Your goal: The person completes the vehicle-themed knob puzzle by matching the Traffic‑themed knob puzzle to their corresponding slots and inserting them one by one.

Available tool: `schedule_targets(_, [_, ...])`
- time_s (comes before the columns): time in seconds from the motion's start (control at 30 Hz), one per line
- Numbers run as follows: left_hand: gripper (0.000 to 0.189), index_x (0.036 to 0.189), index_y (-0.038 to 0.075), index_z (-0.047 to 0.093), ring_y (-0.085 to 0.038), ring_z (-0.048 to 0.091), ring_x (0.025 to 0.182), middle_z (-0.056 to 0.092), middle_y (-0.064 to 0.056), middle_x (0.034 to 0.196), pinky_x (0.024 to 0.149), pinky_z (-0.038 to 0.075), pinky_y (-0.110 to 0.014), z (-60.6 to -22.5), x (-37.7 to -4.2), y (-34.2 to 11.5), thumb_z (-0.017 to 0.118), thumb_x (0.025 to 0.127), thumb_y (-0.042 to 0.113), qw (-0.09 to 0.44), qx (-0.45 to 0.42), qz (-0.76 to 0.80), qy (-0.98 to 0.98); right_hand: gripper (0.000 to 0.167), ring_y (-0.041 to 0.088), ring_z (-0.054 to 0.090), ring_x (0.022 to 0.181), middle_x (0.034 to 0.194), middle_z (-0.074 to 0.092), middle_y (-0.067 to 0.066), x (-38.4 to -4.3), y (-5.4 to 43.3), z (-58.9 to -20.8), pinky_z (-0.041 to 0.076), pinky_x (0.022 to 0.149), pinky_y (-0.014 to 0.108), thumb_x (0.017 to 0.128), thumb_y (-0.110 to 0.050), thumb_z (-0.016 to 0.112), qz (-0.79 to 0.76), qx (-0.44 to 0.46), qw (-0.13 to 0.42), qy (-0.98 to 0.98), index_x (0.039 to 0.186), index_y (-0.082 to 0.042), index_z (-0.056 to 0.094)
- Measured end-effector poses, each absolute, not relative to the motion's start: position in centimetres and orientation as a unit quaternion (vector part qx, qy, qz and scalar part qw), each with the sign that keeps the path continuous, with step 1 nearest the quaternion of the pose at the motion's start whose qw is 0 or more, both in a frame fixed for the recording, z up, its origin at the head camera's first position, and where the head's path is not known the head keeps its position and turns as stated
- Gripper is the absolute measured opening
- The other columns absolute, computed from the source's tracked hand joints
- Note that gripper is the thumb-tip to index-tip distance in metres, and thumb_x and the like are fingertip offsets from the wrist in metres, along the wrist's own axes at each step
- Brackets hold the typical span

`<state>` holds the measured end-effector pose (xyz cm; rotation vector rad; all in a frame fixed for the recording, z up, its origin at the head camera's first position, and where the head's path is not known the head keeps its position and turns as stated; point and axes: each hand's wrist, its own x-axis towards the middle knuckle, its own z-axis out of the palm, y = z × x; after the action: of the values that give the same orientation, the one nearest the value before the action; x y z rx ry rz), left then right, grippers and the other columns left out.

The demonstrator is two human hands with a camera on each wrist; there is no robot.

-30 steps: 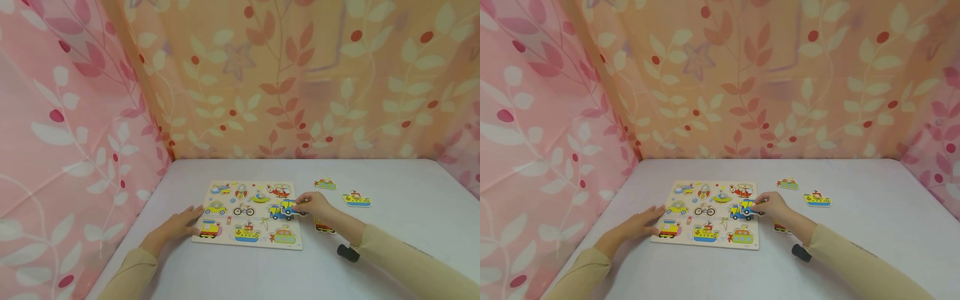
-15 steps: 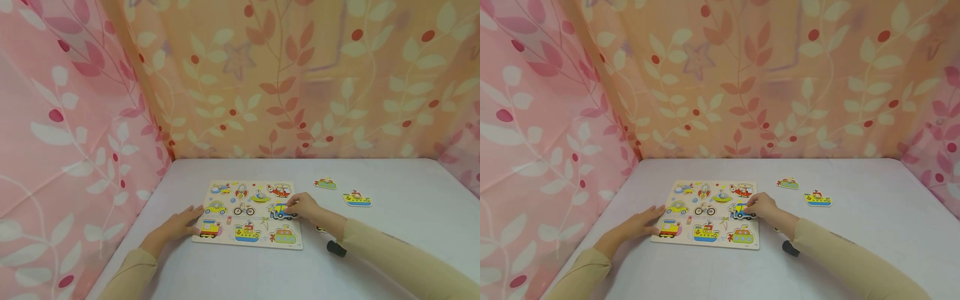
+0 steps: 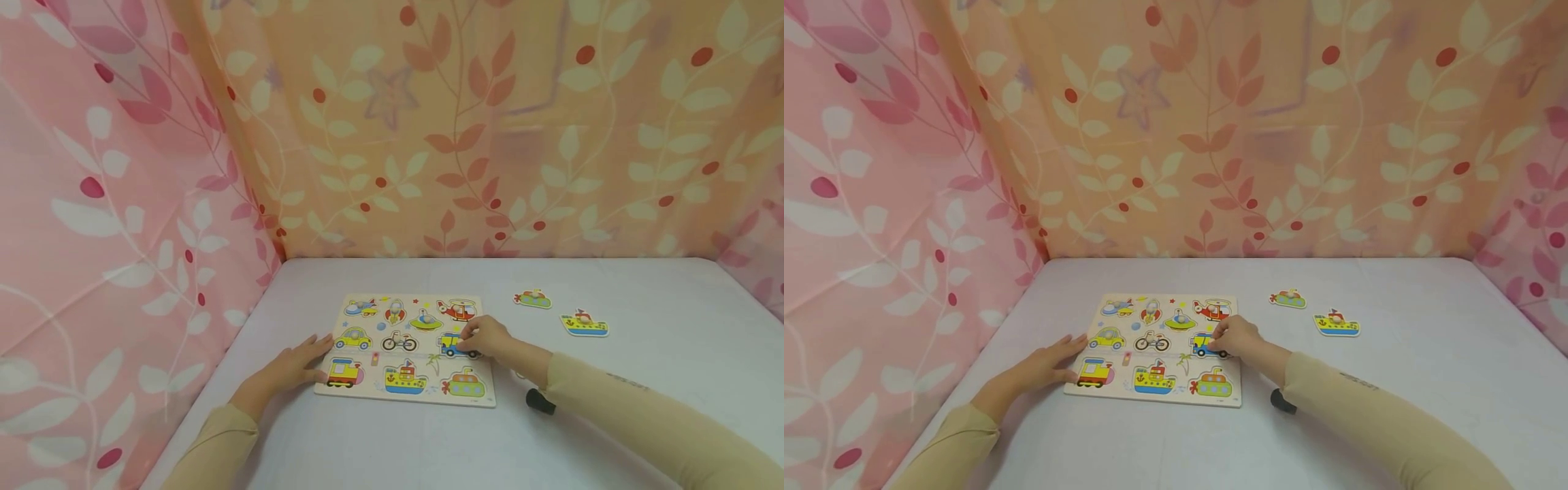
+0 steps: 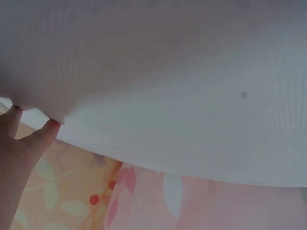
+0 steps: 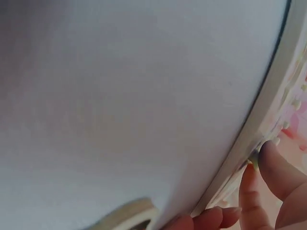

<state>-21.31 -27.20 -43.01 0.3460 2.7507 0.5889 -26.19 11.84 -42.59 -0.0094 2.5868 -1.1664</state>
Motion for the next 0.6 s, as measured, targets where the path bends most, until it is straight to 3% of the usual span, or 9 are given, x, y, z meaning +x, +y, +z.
schedule_targets(0.17, [0.081, 0.151, 0.014, 0.035, -0.038, 0.015, 0.146, 0.030, -0.012, 0.156, 0.110, 0.008, -0.068, -42.8, -21.3, -27.0, 0.073, 0.084, 0.039, 0.159, 0.121, 0.209, 0.957, 0.018, 0.027, 0.053, 0.095, 0.113, 0.060, 0.016, -26.3, 12.7, -42.4, 0.047, 0.073, 0.034, 0.080, -0.014, 0.080, -0.407, -0.010, 0.162, 0.899, 0.093, -0.005, 0.071])
schedule_targets(0.3, [0.080, 0.152, 0.014, 0.035, -0.037, 0.014, 0.146, 0.030, -0.010, 0.157, 0.110, 0.008, -0.067, -42.7, -21.5, -26.8, 0.072, 0.085, 0.039, 0.162, 0.125, 0.208, 0.956, 0.030, 0.032, 0.050, 0.103, 0.124, 0.056, 0.021, -26.0, 14.3, -41.5, 0.044, 0.084, 0.043, 0.082, -0.019, 0.078, -0.404, -0.018, 0.164, 0.900, 0.105, -0.003, 0.071])
schedule_targets(0.6, [0.080, 0.151, 0.012, 0.036, -0.039, 0.016, 0.145, 0.031, -0.012, 0.156, 0.109, 0.011, -0.069, -42.7, -21.5, -27.0, 0.074, 0.084, 0.035, 0.158, 0.126, 0.198, 0.959, 0.039, 0.042, 0.046, 0.111, 0.130, 0.049, 0.029, -25.2, 17.9, -39.5, 0.048, 0.085, 0.054, 0.087, -0.026, 0.073, -0.390, -0.002, 0.157, 0.907, 0.119, -0.005, 0.066])
